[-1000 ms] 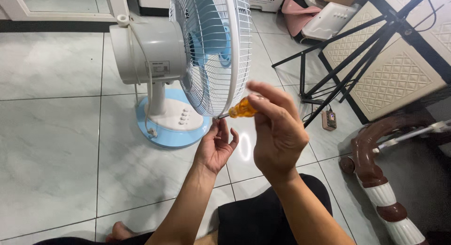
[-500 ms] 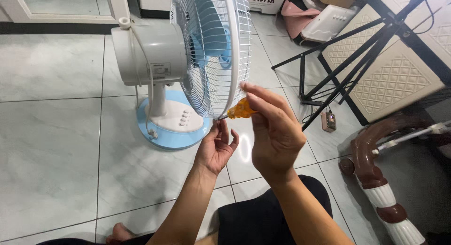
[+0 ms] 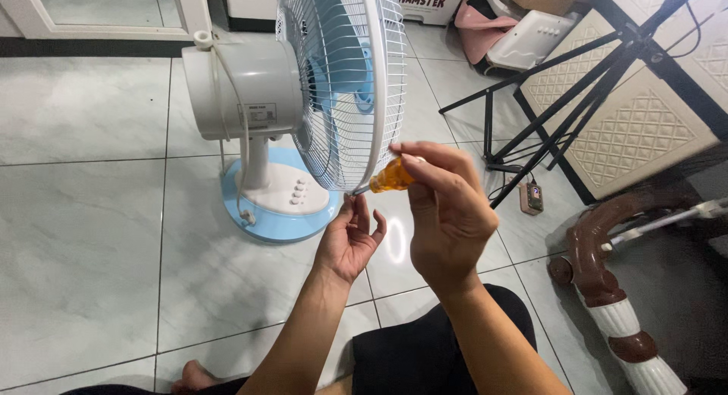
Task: The person disassembles a small electric fan by removing the front grille, fan blades, and motor housing using a screwdriver. The components are placed on the floor as they are removed.
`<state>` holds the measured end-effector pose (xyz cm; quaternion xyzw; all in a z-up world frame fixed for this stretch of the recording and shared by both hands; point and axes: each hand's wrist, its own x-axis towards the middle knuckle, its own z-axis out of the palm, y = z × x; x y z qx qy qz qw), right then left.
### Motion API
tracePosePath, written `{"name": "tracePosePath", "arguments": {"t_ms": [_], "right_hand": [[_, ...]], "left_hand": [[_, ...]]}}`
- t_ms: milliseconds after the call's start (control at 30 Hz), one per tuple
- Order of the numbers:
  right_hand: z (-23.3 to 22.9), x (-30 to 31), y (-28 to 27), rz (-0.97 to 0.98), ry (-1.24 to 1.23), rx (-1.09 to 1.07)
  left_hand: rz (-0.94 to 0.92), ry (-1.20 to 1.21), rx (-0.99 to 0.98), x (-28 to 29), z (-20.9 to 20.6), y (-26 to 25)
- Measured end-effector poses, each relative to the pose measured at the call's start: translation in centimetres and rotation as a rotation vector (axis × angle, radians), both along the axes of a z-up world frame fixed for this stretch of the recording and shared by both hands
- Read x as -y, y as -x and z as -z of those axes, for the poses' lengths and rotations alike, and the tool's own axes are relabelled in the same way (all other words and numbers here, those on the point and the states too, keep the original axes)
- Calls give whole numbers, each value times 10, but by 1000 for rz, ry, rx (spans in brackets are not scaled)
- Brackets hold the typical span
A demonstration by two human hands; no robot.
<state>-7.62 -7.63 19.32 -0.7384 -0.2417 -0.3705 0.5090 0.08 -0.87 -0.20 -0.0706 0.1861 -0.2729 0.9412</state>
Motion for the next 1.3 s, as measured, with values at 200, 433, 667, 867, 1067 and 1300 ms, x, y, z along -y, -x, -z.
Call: {"name": "tracePosePath", "arguments": {"t_ms": [200,433,667,867,1067,1300], "right_hand": [[3,3,0,-24,-2,-29],[1,-3,1,10,29,13],[5,-1,0,23,-4,49],[9,2,-1,-1,8,29],[3,4,10,203,244,16],[13,16,15,308,319,-90]], "left_hand": [[-1,2,-5,-2,0,-1],[-6,1,1,0,1,-2],[-6,-14,2,0,1,-1],[-20,-18,-14,1,1,-1],[-13,-16,17,3,3,-1],[-57,-90,48,0,-18,3]]}}
